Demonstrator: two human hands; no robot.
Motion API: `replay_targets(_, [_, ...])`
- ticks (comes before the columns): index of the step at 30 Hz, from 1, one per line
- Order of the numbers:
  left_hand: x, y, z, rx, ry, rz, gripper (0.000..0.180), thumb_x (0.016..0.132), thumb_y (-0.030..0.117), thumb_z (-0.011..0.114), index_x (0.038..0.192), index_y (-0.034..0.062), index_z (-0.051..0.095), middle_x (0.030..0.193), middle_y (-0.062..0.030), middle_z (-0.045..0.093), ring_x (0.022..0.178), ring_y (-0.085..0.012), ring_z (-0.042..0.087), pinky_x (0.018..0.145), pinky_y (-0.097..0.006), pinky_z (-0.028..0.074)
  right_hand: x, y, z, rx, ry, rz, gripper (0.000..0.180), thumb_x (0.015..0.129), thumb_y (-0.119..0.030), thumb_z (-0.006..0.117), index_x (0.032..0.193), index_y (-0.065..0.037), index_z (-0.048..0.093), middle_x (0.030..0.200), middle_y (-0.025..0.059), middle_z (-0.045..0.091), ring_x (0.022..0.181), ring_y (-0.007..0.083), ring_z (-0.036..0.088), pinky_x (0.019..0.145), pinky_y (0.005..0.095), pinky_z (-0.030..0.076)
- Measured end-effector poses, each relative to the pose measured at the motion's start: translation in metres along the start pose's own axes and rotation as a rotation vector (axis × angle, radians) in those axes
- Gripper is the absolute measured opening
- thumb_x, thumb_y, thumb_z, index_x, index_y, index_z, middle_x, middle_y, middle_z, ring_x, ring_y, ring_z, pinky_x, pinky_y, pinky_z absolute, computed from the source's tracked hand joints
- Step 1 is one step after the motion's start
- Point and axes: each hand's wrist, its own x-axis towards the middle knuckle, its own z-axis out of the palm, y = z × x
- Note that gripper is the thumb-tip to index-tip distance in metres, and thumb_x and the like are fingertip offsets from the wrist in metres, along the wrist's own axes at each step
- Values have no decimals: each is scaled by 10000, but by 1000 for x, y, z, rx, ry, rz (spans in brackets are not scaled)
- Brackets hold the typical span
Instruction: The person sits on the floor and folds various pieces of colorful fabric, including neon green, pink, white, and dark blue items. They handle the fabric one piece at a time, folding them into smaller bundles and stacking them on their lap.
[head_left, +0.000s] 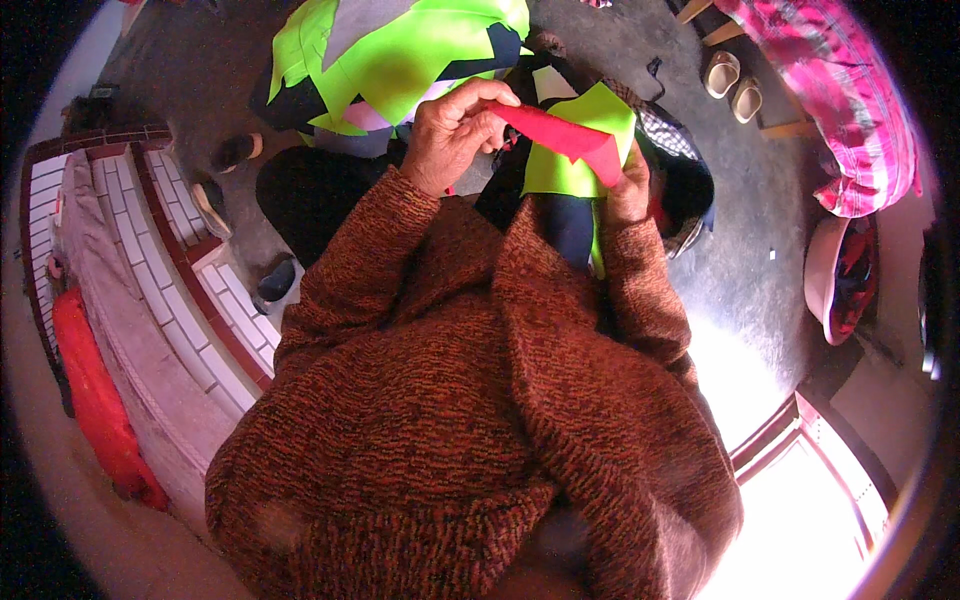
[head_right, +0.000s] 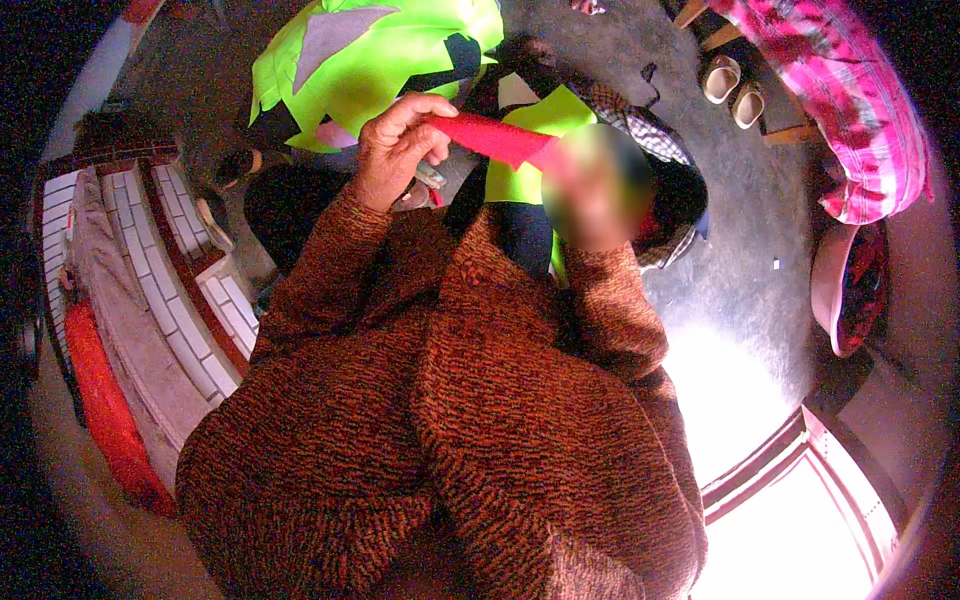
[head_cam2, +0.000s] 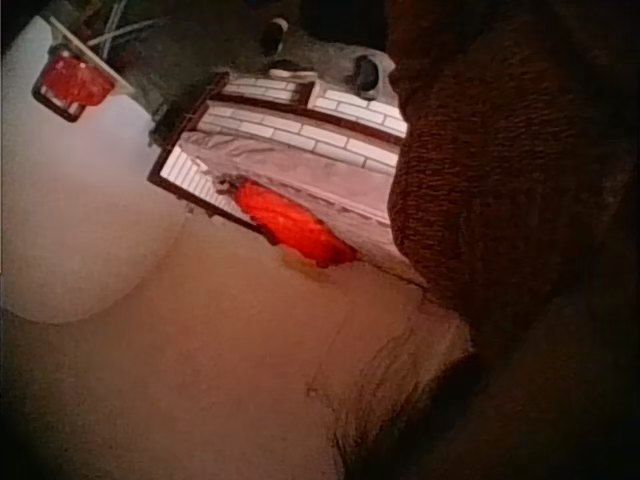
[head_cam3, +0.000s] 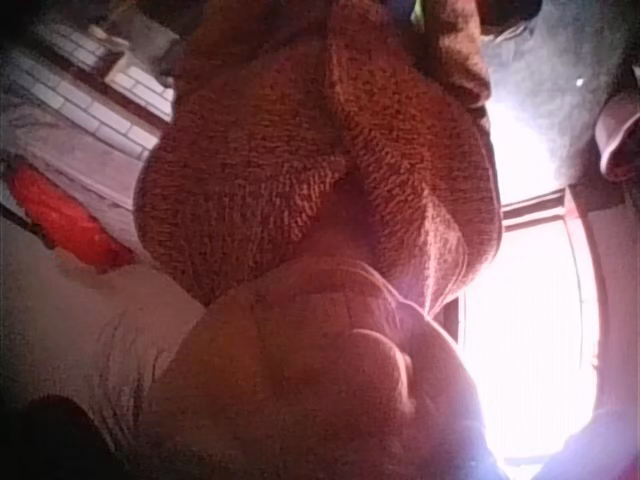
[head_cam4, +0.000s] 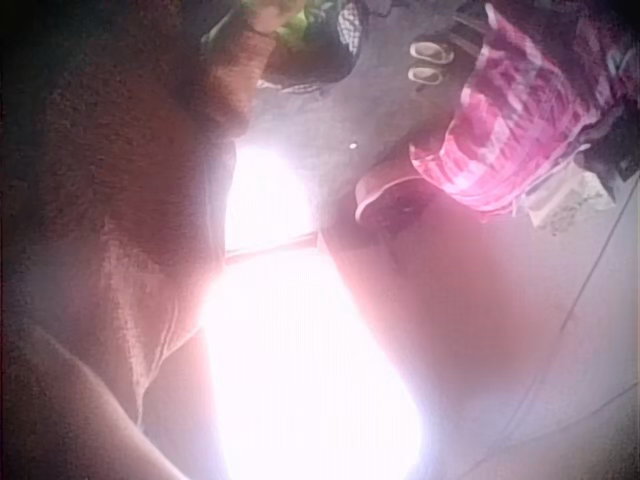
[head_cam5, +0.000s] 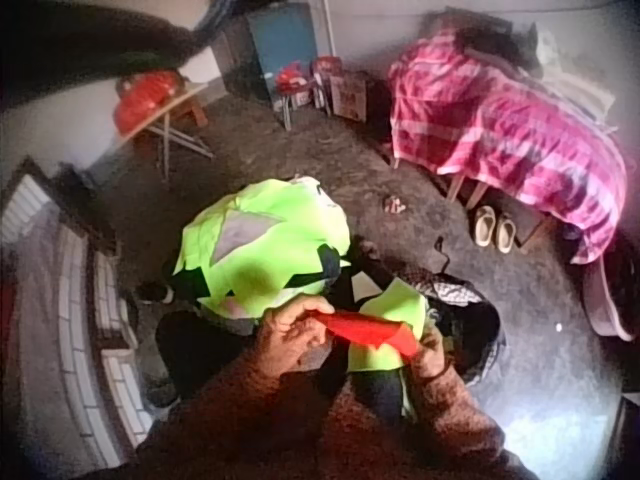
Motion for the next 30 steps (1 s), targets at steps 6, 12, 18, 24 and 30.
replay_targets(6, [2, -4, -5, -119, 58, 11, 129, 854, -15, 496, 975, 23, 521, 906, -29, 563, 844, -82, 529, 782, -227, 430, -1, 15, -5, 93, 0, 192, 141, 768, -106, 585, 902, -69, 558, 837, 76, 565, 755, 228, 552, 678, 326, 458])
replay_targets(12, [3, -6, -16, -69, 133, 29, 164, 815, -13, 461, 966, 22, 515, 939, -38, 548, 880, -109, 524, 810, -247, 423, -4, 14, -9, -117, -38, 118, 336, 787, -54, 601, 1111, -30, 515, 1020, 70, 585, 913, 178, 562, 817, 298, 439])
replay_targets(18, [13, 0, -24, -133, 270, -86, 197, 789, 65, 593, 962, 67, 500, 898, -13, 523, 783, -93, 500, 716, -237, 424, -3, -7, -4, 102, -11, 300, 362, 796, -49, 602, 1145, -18, 508, 1047, 60, 591, 932, 150, 563, 836, 276, 433])
replay_targets(24, [53, -1, -34, -141, 287, 36, 318, 725, -47, 650, 958, 52, 459, 872, -29, 563, 803, -91, 559, 714, -225, 478, -4, -7, -4, 169, -21, 325, 387, 794, -55, 608, 1164, -18, 501, 1079, 57, 575, 963, 153, 548, 853, 282, 420])
replay_targets(30, [100, 36, -95, -169, 401, 283, 376, 723, -107, 589, 1034, 61, 464, 909, -66, 601, 811, -128, 584, 746, -263, 488, -1, -12, -9, 202, -21, 353, 399, 797, -63, 602, 1178, -16, 495, 1088, 63, 573, 976, 160, 543, 862, 288, 413])
